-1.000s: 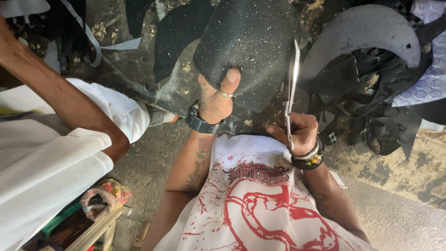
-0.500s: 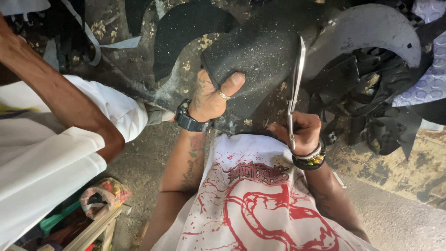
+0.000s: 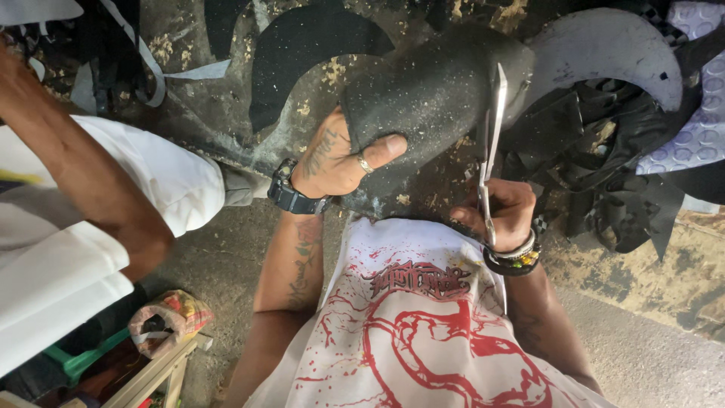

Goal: The person uses shears to cut a black flexible sheet on a workbench, trims edges, and marks the material with a white marker. Another person works nearby with similar tools.

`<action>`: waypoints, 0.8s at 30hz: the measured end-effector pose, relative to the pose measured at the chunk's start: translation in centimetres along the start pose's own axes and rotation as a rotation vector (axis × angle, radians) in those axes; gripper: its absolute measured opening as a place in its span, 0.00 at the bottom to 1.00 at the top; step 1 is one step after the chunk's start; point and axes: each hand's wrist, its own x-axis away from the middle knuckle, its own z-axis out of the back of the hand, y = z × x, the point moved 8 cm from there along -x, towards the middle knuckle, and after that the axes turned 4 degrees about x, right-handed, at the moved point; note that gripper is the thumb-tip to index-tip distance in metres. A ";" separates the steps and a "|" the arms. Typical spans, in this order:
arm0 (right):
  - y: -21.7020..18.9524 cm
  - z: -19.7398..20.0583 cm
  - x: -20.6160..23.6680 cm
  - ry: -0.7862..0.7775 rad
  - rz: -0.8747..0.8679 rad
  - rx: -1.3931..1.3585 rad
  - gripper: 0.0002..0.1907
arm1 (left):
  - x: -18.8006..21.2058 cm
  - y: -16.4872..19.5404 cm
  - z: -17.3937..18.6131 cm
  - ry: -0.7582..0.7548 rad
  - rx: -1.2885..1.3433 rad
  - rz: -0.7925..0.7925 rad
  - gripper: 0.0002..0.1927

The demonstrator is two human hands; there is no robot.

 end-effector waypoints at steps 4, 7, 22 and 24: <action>0.3 0.4 0.1 0.007 -0.036 0.073 0.14 | 0.3 0.1 0.2 -0.036 0.002 -0.056 0.15; 0.4 0.6 0.5 0.014 -0.029 0.133 0.14 | 0.5 -2.6 0.1 -0.107 -0.103 0.226 0.12; 2.7 1.0 2.2 0.017 -0.125 0.060 0.10 | -0.4 2.9 2.5 0.348 -0.258 -0.152 0.25; 2.9 0.8 2.3 0.008 -0.107 0.058 0.11 | -0.3 0.8 2.4 0.305 -0.177 0.112 0.21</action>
